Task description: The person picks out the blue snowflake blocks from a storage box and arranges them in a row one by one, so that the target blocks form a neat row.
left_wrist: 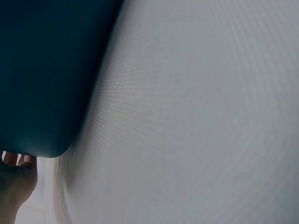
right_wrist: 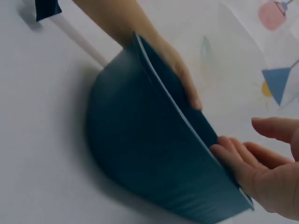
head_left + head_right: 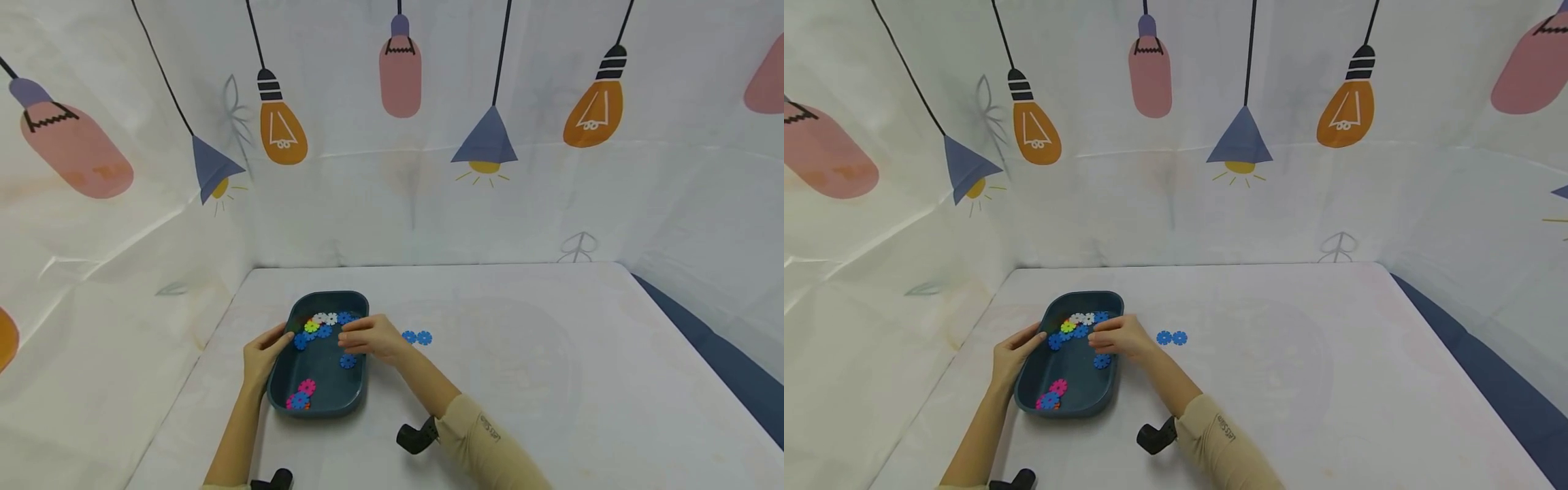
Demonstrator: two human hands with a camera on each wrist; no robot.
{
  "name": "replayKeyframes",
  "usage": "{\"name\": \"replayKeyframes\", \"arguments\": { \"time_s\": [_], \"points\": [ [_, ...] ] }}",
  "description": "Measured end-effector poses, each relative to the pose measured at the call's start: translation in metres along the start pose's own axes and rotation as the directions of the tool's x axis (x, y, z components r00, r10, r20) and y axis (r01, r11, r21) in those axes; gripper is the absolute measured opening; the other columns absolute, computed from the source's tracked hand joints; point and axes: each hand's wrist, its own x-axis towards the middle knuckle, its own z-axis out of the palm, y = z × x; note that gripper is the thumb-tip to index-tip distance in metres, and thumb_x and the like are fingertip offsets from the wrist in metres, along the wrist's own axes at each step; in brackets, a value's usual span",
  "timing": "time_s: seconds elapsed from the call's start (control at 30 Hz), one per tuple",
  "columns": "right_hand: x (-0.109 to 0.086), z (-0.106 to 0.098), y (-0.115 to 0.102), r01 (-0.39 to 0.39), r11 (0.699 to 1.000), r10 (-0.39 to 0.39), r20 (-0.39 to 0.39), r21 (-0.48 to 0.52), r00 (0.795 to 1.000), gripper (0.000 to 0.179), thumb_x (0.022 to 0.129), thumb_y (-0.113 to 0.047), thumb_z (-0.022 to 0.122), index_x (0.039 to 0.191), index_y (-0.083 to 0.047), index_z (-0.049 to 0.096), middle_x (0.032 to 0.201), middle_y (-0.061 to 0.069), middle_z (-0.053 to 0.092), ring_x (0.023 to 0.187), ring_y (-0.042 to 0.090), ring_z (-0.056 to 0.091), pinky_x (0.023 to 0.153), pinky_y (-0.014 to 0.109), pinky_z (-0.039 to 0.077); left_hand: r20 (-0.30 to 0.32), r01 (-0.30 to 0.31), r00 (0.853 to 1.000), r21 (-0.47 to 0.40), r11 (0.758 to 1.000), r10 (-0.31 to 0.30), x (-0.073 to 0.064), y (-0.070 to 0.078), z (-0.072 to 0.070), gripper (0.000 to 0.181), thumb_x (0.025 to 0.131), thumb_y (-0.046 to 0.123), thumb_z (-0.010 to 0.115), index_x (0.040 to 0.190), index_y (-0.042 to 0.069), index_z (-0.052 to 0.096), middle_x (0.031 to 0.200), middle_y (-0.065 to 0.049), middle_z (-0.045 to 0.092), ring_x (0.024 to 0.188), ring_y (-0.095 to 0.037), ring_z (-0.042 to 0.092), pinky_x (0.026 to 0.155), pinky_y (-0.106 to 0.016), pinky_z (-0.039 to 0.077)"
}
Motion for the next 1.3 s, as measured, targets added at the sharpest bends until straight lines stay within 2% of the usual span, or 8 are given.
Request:
{"name": "replayKeyframes", "arguments": {
  "time_s": [0.13,0.33,0.43,0.6,0.67,0.77,1.0,1.3],
  "points": [
    [0.006,0.017,0.001,-0.025,1.0,0.025,0.001,0.019,1.0,0.034,0.089,0.001,0.061,0.119,0.016,0.054,0.11,0.029,0.062,0.096,0.029,0.067,0.082,0.039,0.053,0.002,0.006,1.0,-0.005,1.0,-0.006,0.0,0.0,0.001,0.041,0.085,0.018,0.071,0.121,-0.001,0.063,0.091,0.022,0.064,0.087,0.004,0.058,0.073,-0.01,0.047],
    [0.02,0.043,0.009,-0.055,0.996,0.064,-0.122,0.072,0.991,0.037,0.088,0.004,0.061,0.12,0.018,0.052,0.109,0.028,0.063,0.101,0.033,0.064,0.086,0.039,0.052,-0.001,0.012,1.0,-0.004,1.0,-0.012,0.0,0.002,0.0,0.042,0.085,0.02,0.071,0.121,0.0,0.063,0.089,0.023,0.064,0.087,0.004,0.058,0.073,-0.01,0.047],
    [0.03,0.05,0.018,-0.092,0.993,0.105,-0.215,0.069,0.971,0.037,0.085,0.005,0.063,0.119,0.017,0.053,0.105,0.025,0.065,0.099,0.031,0.065,0.084,0.038,0.053,0.005,0.017,1.0,0.004,1.0,-0.017,0.0,0.003,0.001,0.043,0.085,0.021,0.071,0.121,0.0,0.063,0.091,0.022,0.064,0.087,0.004,0.058,0.074,-0.01,0.047],
    [0.046,0.058,0.031,-0.175,0.985,0.162,-0.379,0.0,0.911,0.034,0.08,0.006,0.067,0.113,0.013,0.059,0.096,0.018,0.069,0.089,0.023,0.068,0.078,0.033,0.055,0.01,0.025,1.0,0.01,1.0,-0.025,0.0,0.001,0.001,0.042,0.086,0.022,0.071,0.122,0.001,0.063,0.092,0.022,0.063,0.088,0.005,0.058,0.074,-0.01,0.047],
    [0.052,0.061,0.033,-0.194,0.981,0.171,-0.415,-0.015,0.894,0.033,0.079,0.007,0.068,0.111,0.012,0.06,0.094,0.016,0.069,0.087,0.022,0.068,0.077,0.032,0.055,0.005,0.02,1.0,0.001,1.0,-0.02,-0.001,0.001,0.001,0.042,0.086,0.021,0.071,0.121,0.001,0.063,0.091,0.023,0.063,0.088,0.004,0.058,0.074,-0.01,0.047],
    [0.059,0.065,0.034,-0.201,0.98,0.184,-0.43,0.005,0.884,0.036,0.078,0.008,0.067,0.113,0.011,0.058,0.094,0.015,0.069,0.088,0.022,0.068,0.076,0.032,0.055,0.001,0.009,1.0,-0.015,1.0,-0.009,-0.002,0.002,0.001,0.042,0.086,0.02,0.071,0.121,0.0,0.063,0.088,0.026,0.063,0.087,0.005,0.058,0.074,-0.01,0.047],
    [0.075,0.075,0.035,-0.223,0.96,0.27,-0.334,0.172,0.903,0.044,0.079,0.01,0.065,0.121,0.013,0.051,0.101,0.017,0.065,0.095,0.027,0.066,0.083,0.035,0.054,0.001,0.021,1.0,-0.045,0.999,-0.021,-0.001,0.001,-0.003,0.042,0.085,0.018,0.071,0.122,-0.001,0.062,0.089,0.024,0.065,0.088,0.005,0.059,0.074,-0.01,0.047],
    [0.086,0.082,0.042,-0.205,0.963,0.244,-0.252,0.173,0.936,0.036,0.083,0.009,0.062,0.118,0.014,0.055,0.106,0.019,0.063,0.099,0.03,0.064,0.087,0.038,0.052,0.027,0.011,1.0,-0.08,0.997,-0.009,0.0,0.0,-0.003,0.041,0.086,0.016,0.07,0.122,-0.001,0.062,0.108,0.004,0.067,0.091,0.004,0.059,0.076,-0.011,0.048]
  ]
}}
